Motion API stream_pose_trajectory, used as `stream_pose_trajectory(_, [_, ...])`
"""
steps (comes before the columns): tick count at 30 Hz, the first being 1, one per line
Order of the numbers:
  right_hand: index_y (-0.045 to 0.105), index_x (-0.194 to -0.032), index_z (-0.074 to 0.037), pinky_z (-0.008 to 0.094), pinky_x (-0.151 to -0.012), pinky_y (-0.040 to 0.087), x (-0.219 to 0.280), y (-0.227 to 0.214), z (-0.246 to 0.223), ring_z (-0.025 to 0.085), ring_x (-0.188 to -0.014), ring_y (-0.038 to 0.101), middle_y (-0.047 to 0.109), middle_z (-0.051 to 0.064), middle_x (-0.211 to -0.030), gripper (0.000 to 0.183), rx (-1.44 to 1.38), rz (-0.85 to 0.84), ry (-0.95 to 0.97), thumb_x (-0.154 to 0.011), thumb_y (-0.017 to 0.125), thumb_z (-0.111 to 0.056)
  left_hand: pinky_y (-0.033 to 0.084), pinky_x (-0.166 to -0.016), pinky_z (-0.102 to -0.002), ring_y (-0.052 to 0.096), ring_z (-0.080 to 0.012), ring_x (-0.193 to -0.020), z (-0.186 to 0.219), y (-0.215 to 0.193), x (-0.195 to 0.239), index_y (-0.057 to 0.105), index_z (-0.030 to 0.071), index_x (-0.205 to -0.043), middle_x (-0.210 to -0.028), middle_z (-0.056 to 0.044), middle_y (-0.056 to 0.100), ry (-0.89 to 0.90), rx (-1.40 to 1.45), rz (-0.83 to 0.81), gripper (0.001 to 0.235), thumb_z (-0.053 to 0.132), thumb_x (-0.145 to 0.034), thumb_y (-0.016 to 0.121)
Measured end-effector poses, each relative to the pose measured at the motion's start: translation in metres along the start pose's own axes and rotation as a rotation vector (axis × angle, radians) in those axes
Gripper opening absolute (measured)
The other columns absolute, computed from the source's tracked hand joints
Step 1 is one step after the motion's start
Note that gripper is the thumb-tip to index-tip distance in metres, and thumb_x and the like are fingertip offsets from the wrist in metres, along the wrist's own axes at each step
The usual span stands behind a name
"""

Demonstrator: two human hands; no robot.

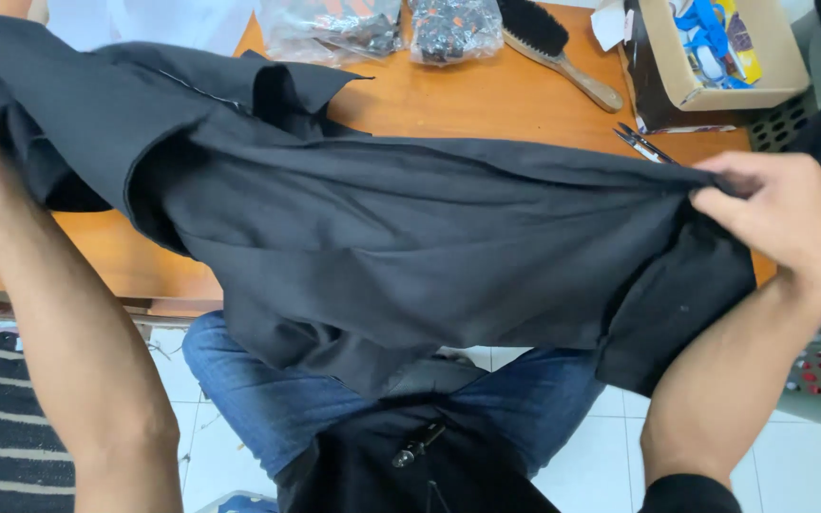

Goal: The person lays a pair of black trousers on a wooden table and smooths the fabric. They then use a small blade tool to carefully cut a loose thread on the garment.

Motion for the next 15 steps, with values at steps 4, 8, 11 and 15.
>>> stream_pose_trajectory(4, [0.063, -0.077, -0.003, 0.027, -0.061, 0.034, -0.062, 0.008, -0.024, 0.011, -0.066, 0.046, 0.058, 0.003, -0.066, 0.015, 0.264, -0.126, -0.088, -0.079, 0.051, -0.012, 0.046, -0.049, -0.037, 0.064, -0.0309, -0.066, -0.035, 0.000, -0.008, 0.059, -0.001, -0.095, -0.077, -0.017, 0.064, 0.228, -0.892, 0.350, 0.036, 0.034, -0.100, 0.057])
stream_pose_trajectory(8, [0.065, -0.083, -0.002, 0.034, -0.062, 0.039, -0.093, 0.022, -0.041, 0.018, -0.073, 0.050, 0.060, 0.007, -0.081, 0.014, 0.144, -0.106, -0.158, -0.083, 0.052, -0.008, 0.037, -0.078, -0.040, 0.053, -0.0359, -0.090, 0.190, 0.069, 0.049, 0.056, -0.010, -0.099, -0.099, -0.023, 0.059, 0.675, -0.337, -0.102, 0.013, -0.008, -0.093, 0.066])
stream_pose_trajectory(11, [0.064, -0.089, -0.006, 0.031, -0.068, 0.042, -0.101, 0.034, -0.042, 0.018, -0.078, 0.054, 0.061, 0.005, -0.086, 0.014, 0.050, -0.156, -0.208, -0.085, 0.051, -0.008, 0.038, -0.071, -0.034, 0.056, -0.0172, -0.084, 0.228, 0.121, 0.075, 0.057, 0.014, -0.107, -0.107, -0.001, 0.057, 0.373, -0.337, -0.684, 0.033, 0.033, -0.080, 0.059])
stream_pose_trajectory(15, [0.060, -0.102, -0.003, 0.040, -0.069, 0.041, -0.081, 0.047, -0.032, 0.027, -0.087, 0.055, 0.060, 0.012, -0.097, 0.026, 0.182, -0.042, -0.192, -0.080, 0.060, -0.017, 0.042, -0.064, -0.041, 0.057, -0.0276, -0.073, 0.206, 0.144, 0.085, 0.061, 0.016, -0.091, -0.084, -0.001, 0.060, 0.156, -0.716, -1.171, 0.041, 0.053, -0.077, 0.048])
Point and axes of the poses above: each hand's wrist, its own x-axis away from the middle knuckle, its own y-axis out of the palm, z = x × y, the point moved 1 cm from there along -x, towards the middle knuckle
